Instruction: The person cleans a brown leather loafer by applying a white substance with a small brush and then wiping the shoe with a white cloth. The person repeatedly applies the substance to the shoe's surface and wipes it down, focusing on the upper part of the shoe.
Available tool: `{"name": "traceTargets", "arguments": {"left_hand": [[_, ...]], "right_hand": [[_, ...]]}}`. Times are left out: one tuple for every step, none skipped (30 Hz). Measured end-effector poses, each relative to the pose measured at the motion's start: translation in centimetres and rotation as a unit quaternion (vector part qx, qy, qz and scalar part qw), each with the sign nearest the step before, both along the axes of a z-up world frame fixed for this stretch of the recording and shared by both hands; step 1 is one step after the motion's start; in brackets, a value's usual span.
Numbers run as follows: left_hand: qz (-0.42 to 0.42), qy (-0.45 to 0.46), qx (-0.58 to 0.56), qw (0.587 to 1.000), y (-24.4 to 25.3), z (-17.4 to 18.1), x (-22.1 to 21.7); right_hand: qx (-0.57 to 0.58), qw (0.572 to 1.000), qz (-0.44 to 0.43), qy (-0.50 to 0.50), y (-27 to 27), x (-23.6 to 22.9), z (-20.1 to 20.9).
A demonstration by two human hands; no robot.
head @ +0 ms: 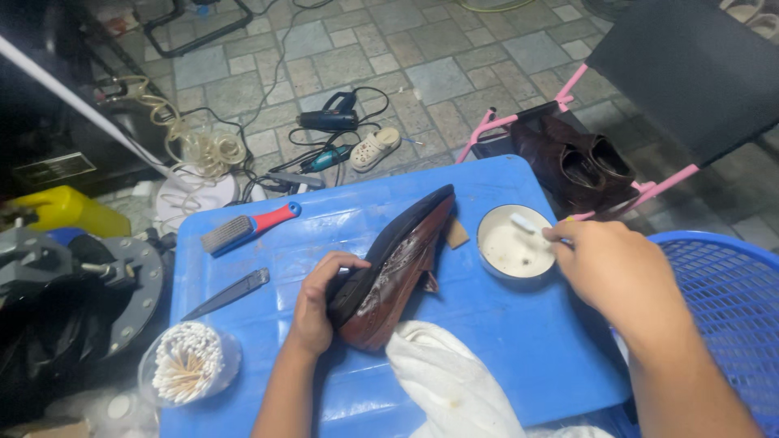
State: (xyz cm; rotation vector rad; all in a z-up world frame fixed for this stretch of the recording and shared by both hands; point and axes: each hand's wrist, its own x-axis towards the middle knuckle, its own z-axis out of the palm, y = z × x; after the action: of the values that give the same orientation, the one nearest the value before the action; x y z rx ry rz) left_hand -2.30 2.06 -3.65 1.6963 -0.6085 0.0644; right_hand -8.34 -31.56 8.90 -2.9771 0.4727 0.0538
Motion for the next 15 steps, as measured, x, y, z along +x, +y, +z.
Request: {"name": "traceTargets", "arguments": {"left_hand": [[0.009, 0.011, -0.014, 1.0, 0.0, -0.3, 0.0], [0.007, 0.032, -0.033, 0.999, -0.1, -0.6, 0.0], [0.007, 0.054, -0.052, 0.997, -0.2, -0.9, 0.0], [0.007, 0.075, -0.071, 0.995, -0.4, -1.2, -0.1], [0.019, 0.065, -0.071, 0.995, -0.5, -1.4, -0.1], [0.03, 0.055, -0.07, 0.996, -0.7, -1.6, -0.2], [0.039, 0.046, -0.07, 0.996, -1.0, -1.8, -0.3], [0.05, 0.041, -0.071, 0.995, -1.1, -2.0, -0.3], [0.06, 0.037, -0.074, 0.995, -1.3, -2.3, -0.3], [0.07, 0.033, -0.076, 0.994, -1.5, -2.5, -0.4], [0.073, 0.039, -0.09, 0.992, -1.7, -2.6, -0.4], [0.076, 0.046, -0.104, 0.991, -1.8, -2.6, -0.3], [0.079, 0.052, -0.119, 0.988, -1.9, -2.7, -0.3], [0.082, 0.052, -0.113, 0.989, -1.9, -2.7, -0.3], [0.085, 0.053, -0.107, 0.989, -1.8, -2.8, -0.3]], "right_hand": [[0.022, 0.999, -0.008, -0.024, 0.3, -0.7, 0.4], [0.043, 0.998, -0.016, -0.047, 0.8, -1.1, 0.6], [0.096, 0.991, 0.043, -0.083, 1.8, -1.4, 0.3], [0.149, 0.977, 0.1, -0.119, 2.9, -1.9, 0.0], [0.201, 0.955, 0.154, -0.156, 3.8, -2.2, -0.4], [0.226, 0.949, 0.177, -0.133, 4.8, -2.3, -0.9], [0.249, 0.942, 0.197, -0.11, 5.9, -2.4, -1.7], [0.272, 0.933, 0.218, -0.087, 6.8, -2.4, -2.5], [0.269, 0.933, 0.216, -0.107, 7.6, -2.4, -3.3], [0.265, 0.931, 0.215, -0.126, 8.3, -2.2, -4.1], [0.26, 0.93, 0.212, -0.15, 8.8, -2.0, -4.9], [0.273, 0.923, 0.221, -0.158, 9.5, -2.6, -5.6], [0.285, 0.916, 0.23, -0.166, 10.2, -3.5, -6.3], [0.297, 0.908, 0.24, -0.173, 10.6, -4.1, -6.9], [0.295, 0.905, 0.248, -0.182, 10.6, -4.1, -7.3]]}}
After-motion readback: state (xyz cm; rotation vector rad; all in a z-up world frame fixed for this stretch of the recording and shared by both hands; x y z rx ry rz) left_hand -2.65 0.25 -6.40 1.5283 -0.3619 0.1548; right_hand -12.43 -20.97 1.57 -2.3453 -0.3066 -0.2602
